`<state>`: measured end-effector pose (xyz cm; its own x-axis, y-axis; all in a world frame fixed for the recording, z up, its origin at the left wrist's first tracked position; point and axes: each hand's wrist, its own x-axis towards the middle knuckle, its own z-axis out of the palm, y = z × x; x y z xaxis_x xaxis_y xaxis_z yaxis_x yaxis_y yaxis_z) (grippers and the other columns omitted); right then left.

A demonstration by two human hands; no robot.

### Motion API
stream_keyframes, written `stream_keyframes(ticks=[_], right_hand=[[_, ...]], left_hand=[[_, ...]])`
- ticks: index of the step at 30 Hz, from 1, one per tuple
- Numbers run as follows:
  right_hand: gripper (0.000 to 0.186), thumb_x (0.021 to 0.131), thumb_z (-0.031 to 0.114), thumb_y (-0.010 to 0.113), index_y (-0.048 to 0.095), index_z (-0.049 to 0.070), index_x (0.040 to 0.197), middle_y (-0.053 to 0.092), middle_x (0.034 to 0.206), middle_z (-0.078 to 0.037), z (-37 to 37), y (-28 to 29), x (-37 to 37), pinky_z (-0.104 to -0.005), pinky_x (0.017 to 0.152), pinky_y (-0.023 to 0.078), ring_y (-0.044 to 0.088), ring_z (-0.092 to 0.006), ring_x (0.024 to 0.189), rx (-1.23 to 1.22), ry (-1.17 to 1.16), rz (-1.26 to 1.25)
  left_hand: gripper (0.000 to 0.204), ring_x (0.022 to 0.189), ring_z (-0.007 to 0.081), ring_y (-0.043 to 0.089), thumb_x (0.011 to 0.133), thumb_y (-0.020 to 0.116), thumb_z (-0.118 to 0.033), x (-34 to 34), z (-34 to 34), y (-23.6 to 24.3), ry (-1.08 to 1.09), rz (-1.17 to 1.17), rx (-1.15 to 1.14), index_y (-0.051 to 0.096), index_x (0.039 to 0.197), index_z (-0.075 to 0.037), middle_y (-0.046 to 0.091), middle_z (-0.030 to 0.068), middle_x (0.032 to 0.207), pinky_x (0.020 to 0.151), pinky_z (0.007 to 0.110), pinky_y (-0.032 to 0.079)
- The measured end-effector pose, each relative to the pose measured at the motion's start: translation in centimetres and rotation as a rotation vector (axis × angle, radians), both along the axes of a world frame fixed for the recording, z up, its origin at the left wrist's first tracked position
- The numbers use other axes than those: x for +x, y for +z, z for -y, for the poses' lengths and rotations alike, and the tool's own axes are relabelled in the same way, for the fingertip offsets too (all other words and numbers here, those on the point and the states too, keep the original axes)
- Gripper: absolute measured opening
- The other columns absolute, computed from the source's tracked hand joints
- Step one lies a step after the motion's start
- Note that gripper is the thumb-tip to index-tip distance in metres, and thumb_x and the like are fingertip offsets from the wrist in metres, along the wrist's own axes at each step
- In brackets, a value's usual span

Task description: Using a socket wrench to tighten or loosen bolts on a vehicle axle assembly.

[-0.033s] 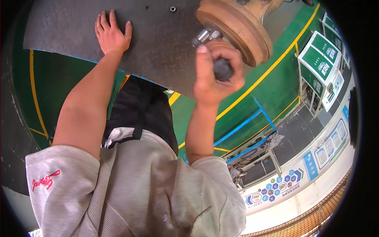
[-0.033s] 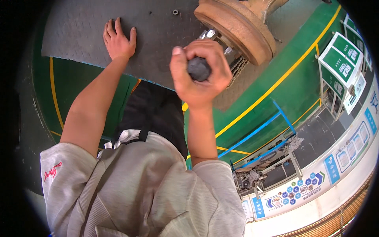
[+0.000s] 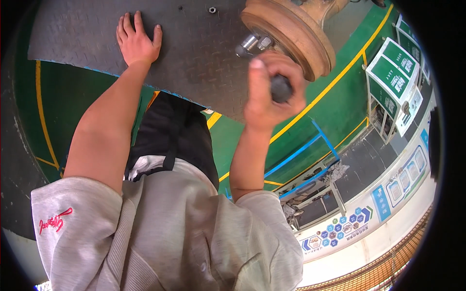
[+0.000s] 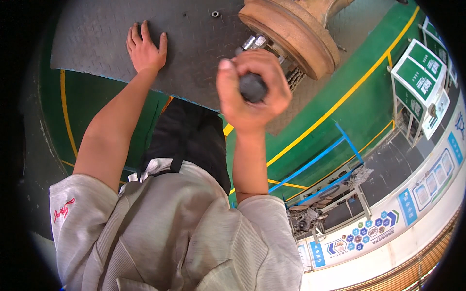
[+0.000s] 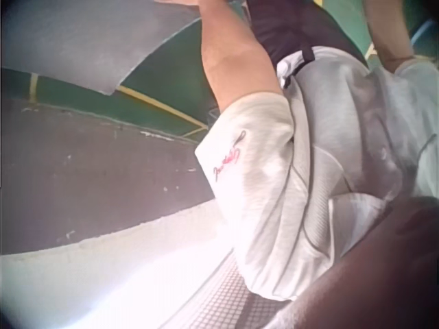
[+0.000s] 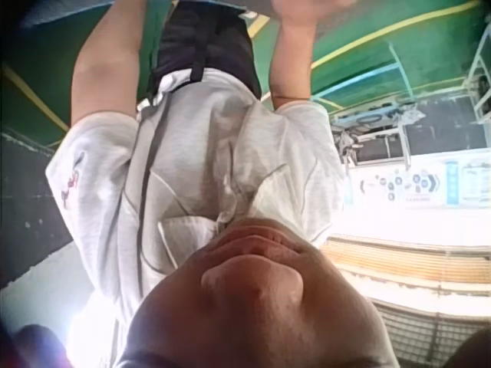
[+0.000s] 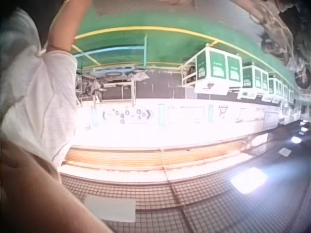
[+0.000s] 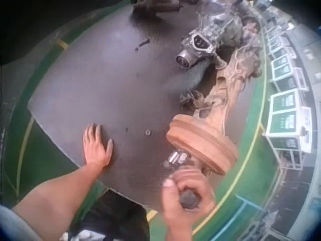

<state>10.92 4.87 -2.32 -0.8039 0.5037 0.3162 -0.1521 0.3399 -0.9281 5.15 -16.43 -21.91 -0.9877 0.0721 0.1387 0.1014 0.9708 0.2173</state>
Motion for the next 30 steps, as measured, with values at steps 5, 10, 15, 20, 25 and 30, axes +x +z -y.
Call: stream_keyframes(ticks=[5, 10, 15, 20, 25, 30], right_hand=[[0.015, 0.077, 0.005, 0.064, 0.052, -0.001, 0.083, 0.063, 0.077, -0.017, -4.1, 1.1, 3.6, -0.0420, 0.079, 0.051, 0.063, -0.0290, 0.075, -0.051, -0.088, -0.024], [0.023, 0.087, 0.020, 0.050, 0.053, -0.002, 0.092, 0.060, 0.088, -0.019, -11.0, -0.8, 10.3, -0.0429, 0.076, 0.053, 0.061, -0.0306, 0.081, -0.061, -0.525, 0.122], [0.026, 0.090, 0.026, 0.052, 0.057, 0.002, 0.097, 0.063, 0.088, -0.013, -15.5, -6.6, 15.1, -0.0362, 0.066, 0.054, 0.063, -0.0240, 0.074, -0.483, -0.673, 0.523], [0.023, 0.089, 0.028, 0.054, 0.055, 0.006, 0.096, 0.065, 0.087, -0.012, -16.4, -9.8, 16.8, -0.0393, 0.066, 0.052, 0.063, -0.0265, 0.069, -0.747, -0.768, 0.541], [0.024, 0.087, 0.027, 0.056, 0.053, 0.005, 0.095, 0.061, 0.085, -0.011, -16.8, -7.1, 17.4, -0.0352, 0.062, 0.049, 0.058, -0.0237, 0.068, -0.657, -0.926, 0.551], [0.025, 0.087, 0.023, 0.060, 0.056, 0.000, 0.095, 0.059, 0.090, -0.013, -17.7, -1.6, 18.2, -0.0330, 0.068, 0.050, 0.058, -0.0222, 0.079, -0.295, -0.932, 0.422]], left_hand=[[0.064, 0.134, 0.0341, 0.029, 0.085, 0.052, -0.049, 0.0, -0.1, -0.1, 0.006, 0.025, -0.003, 0.042, 0.135, -0.010, 0.037, 0.0164, 0.141, 0.111, 0.047, 0.023], [0.063, 0.134, 0.0339, 0.029, 0.085, 0.053, -0.049, 0.2, -1.0, 1.3, -0.002, -0.005, 0.072, 0.043, 0.135, -0.011, 0.037, 0.0158, 0.141, 0.111, 0.047, 0.024], [0.063, 0.134, 0.0335, 0.029, 0.086, 0.053, -0.050, 0.1, -0.9, 1.1, 0.006, -0.004, 0.067, 0.043, 0.135, -0.012, 0.037, 0.0155, 0.141, 0.111, 0.047, 0.024], [0.063, 0.134, 0.0332, 0.029, 0.086, 0.052, -0.051, 0.0, -0.8, 0.3, 0.010, 0.019, 0.033, 0.043, 0.136, -0.012, 0.037, 0.0153, 0.141, 0.111, 0.047, 0.024], [0.064, 0.134, 0.0332, 0.030, 0.086, 0.050, -0.052, -0.1, -1.1, 0.8, 0.003, -0.021, 0.082, 0.043, 0.136, -0.012, 0.037, 0.0147, 0.141, 0.111, 0.047, 0.024], [0.063, 0.133, 0.0333, 0.031, 0.087, 0.050, -0.052, 0.0, -0.3, -0.1, 0.006, -0.005, 0.049, 0.043, 0.135, -0.013, 0.037, 0.0144, 0.141, 0.111, 0.047, 0.024]])
